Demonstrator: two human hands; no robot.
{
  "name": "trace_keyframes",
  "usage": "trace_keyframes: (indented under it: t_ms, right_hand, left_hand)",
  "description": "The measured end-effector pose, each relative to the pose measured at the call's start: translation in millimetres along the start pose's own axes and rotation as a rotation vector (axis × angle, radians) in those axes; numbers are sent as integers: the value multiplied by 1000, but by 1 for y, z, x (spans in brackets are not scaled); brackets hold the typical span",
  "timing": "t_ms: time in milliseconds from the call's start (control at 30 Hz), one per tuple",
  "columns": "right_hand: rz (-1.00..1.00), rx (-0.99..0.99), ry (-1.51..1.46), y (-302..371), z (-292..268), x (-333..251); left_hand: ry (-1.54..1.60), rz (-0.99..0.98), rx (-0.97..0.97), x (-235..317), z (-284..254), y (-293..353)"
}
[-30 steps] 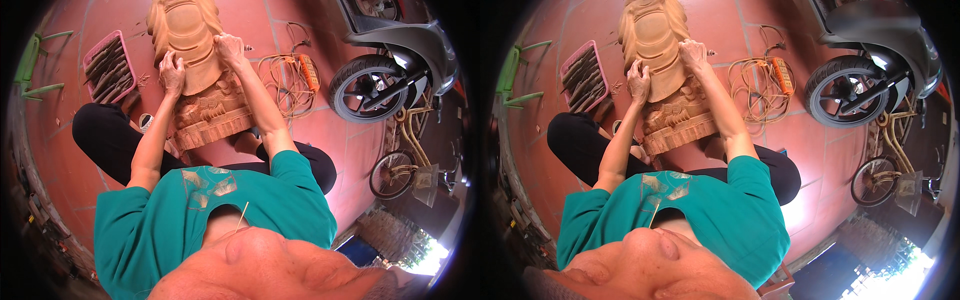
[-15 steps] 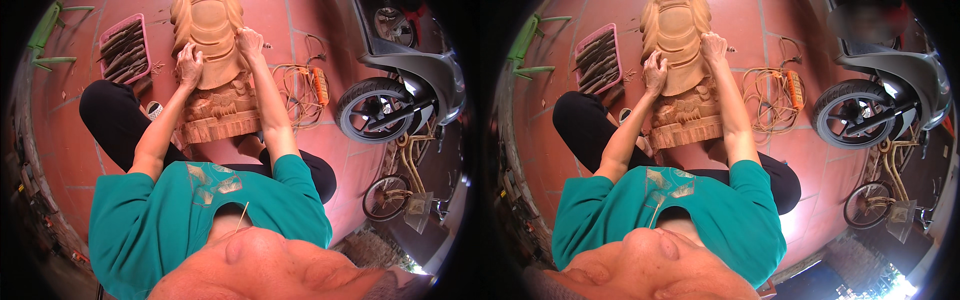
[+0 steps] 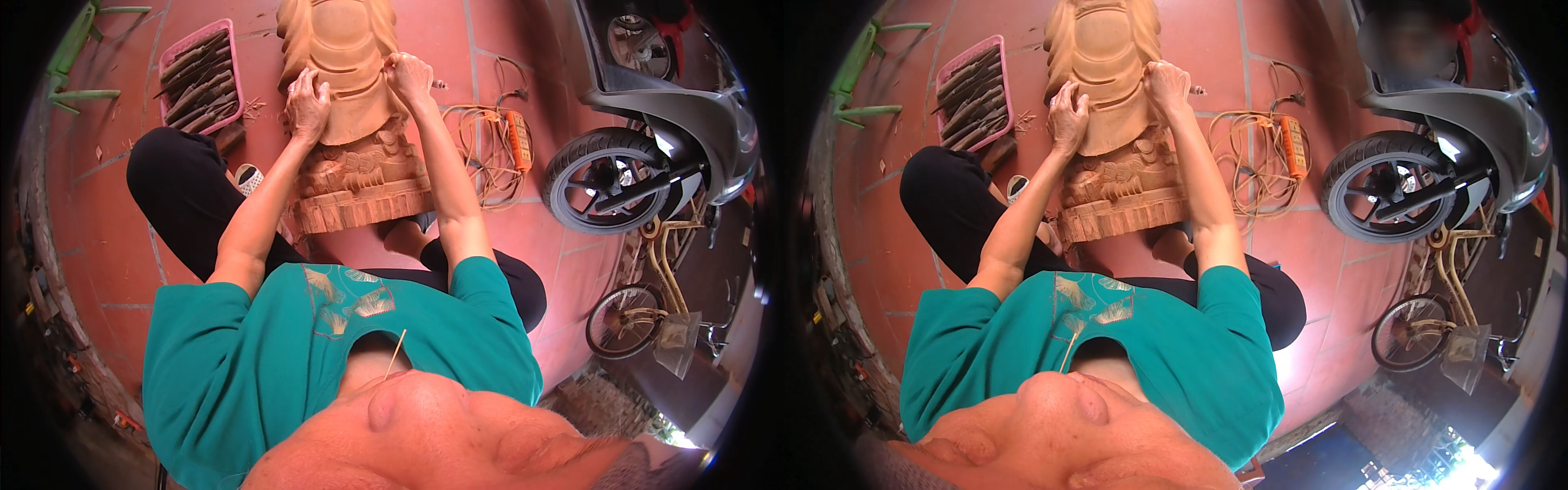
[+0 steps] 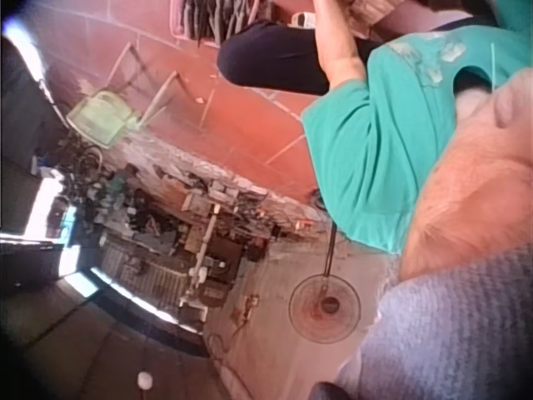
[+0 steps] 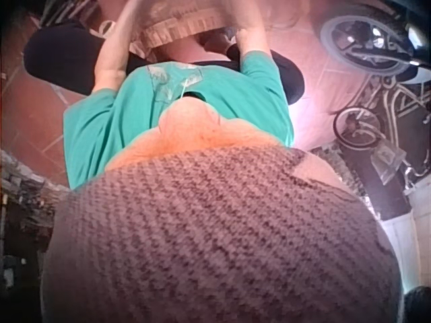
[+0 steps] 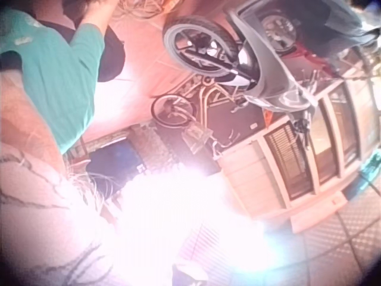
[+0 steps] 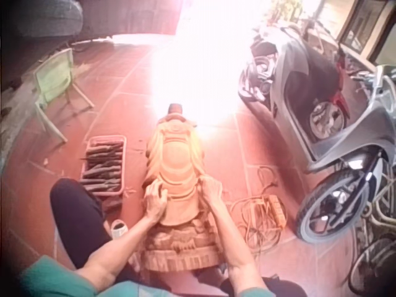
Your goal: The person sits on the floor and carves a wooden sculpture using a small chisel and mallet. They repeatedly strike the chisel to shape the surface of the sculpture, focusing on the upper body area.
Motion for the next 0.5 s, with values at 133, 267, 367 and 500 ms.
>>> trace_keyframes:
  t_ms: [133,267,367,500]
  right_hand:
    - [3,-2,54,-27,10,15]
    - [-19,51,41,-25,13,14]
    - [87,-139,-39,-8,1,8]
    - [62,-165,-217,5,-12,4]
  left_hand:
    - [-18,13,10,4,2,-3]
    - [-19,22,-2,0,2,-5]
    - [-19,-1,1,-1,0,-3]
    - [-28,7,17,-5,2,-2]
Point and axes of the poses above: each hand's wrist, its own y-axis away from the middle knuckle, its own z-axis out of the palm, x = y × z, the point moved 3 cm from there along -y, towards the middle knuckle, and after that the axes turned 2 degrees about -x, right-handed, at the moved point
